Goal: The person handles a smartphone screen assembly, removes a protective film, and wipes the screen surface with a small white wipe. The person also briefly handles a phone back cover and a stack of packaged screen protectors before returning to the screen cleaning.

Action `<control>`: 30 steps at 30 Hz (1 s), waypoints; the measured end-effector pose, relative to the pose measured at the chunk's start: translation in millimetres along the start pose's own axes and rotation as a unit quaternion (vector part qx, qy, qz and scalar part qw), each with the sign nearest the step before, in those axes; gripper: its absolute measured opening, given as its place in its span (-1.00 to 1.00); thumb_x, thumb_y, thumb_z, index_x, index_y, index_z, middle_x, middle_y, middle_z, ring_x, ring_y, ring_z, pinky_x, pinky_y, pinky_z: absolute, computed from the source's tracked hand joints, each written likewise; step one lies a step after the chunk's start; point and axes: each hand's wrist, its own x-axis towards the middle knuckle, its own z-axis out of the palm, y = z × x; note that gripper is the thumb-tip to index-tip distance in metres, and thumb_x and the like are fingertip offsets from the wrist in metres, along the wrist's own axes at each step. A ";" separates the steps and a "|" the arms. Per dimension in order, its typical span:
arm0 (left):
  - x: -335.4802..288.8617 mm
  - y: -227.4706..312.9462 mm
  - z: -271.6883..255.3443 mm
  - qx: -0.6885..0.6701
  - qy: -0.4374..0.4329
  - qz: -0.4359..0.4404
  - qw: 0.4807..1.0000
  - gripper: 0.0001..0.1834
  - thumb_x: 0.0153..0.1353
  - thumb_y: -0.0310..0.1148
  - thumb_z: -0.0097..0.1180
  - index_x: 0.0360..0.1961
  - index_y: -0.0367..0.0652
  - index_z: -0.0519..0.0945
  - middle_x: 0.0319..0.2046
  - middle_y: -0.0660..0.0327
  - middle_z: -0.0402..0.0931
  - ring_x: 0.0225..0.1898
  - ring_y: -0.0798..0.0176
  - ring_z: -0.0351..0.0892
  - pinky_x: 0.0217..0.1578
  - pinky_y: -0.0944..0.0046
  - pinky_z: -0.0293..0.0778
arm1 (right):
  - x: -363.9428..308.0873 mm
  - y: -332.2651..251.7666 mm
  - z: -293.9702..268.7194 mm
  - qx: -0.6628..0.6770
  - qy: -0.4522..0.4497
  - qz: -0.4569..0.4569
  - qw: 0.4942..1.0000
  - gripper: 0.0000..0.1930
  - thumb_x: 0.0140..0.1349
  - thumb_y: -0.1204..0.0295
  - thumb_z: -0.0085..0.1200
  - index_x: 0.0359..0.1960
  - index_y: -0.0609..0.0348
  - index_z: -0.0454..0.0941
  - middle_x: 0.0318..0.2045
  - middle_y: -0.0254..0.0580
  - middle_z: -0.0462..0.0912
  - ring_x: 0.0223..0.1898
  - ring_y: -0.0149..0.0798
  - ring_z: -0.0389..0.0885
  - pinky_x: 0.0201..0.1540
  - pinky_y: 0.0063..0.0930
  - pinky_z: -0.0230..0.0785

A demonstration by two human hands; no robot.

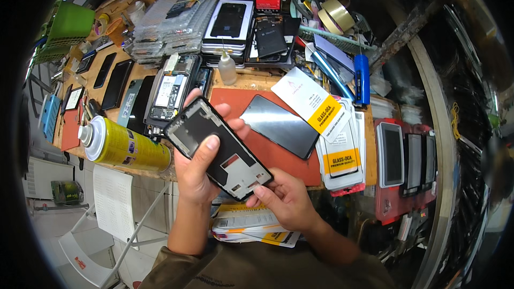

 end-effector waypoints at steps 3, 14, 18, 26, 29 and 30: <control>-4.2 3.7 3.7 -0.010 0.014 -0.030 0.999 -0.10 0.35 -0.50 0.21 0.60 -0.10 -0.02 0.26 -0.20 0.45 0.18 -0.15 0.65 0.25 -0.20 0.59 | -3.1 -0.2 -1.6 -0.012 0.002 -0.011 1.000 -0.76 0.53 0.49 0.03 0.11 0.38 0.48 -0.10 -0.09 0.70 -0.14 -0.36 0.73 -0.04 -0.49 0.56; -4.7 4.6 -0.2 -0.051 -0.022 -0.044 0.998 -0.13 0.39 -0.51 0.16 0.61 -0.11 -0.02 0.32 -0.28 0.39 0.27 -0.22 0.57 0.30 -0.17 0.53 | -12.1 0.7 0.6 -0.007 0.000 -0.038 0.999 -0.71 0.52 0.55 0.04 0.19 0.43 0.45 -0.06 -0.10 0.68 -0.11 -0.38 0.71 0.04 -0.45 0.57; -4.4 2.6 -2.0 -0.071 -0.020 -0.048 0.996 -0.14 0.40 -0.50 0.15 0.61 -0.10 -0.03 0.28 -0.23 0.44 0.24 -0.18 0.60 0.28 -0.16 0.56 | -14.0 0.6 1.8 -0.007 0.004 -0.040 0.999 -0.73 0.52 0.55 0.04 0.16 0.43 0.46 -0.08 -0.11 0.67 -0.11 -0.39 0.70 0.04 -0.46 0.57; -4.2 0.1 1.0 -0.055 0.016 -0.051 0.997 -0.14 0.38 -0.51 0.18 0.59 -0.02 0.00 0.14 -0.04 0.55 0.07 0.05 0.71 0.16 -0.11 0.65 | -16.0 0.5 3.2 -0.007 0.018 -0.040 0.999 -0.76 0.51 0.55 0.04 0.12 0.43 0.48 -0.10 -0.12 0.67 -0.14 -0.39 0.71 0.00 -0.47 0.58; -4.6 1.1 3.1 -0.050 0.023 -0.055 0.997 -0.12 0.37 -0.52 0.20 0.59 -0.02 0.00 0.14 -0.03 0.56 0.07 0.05 0.71 0.17 -0.11 0.65 | -15.7 0.3 2.1 -0.009 0.017 -0.040 0.999 -0.76 0.51 0.54 0.04 0.12 0.42 0.48 -0.10 -0.12 0.68 -0.14 -0.39 0.71 0.00 -0.47 0.57; -4.7 1.5 3.7 -0.053 0.025 -0.056 0.997 -0.12 0.37 -0.52 0.20 0.59 -0.02 -0.01 0.13 -0.03 0.56 0.07 0.05 0.71 0.18 -0.12 0.64 | -15.5 0.0 1.8 -0.010 0.015 -0.040 0.999 -0.76 0.52 0.54 0.04 0.12 0.42 0.48 -0.10 -0.11 0.68 -0.14 -0.39 0.71 -0.01 -0.47 0.57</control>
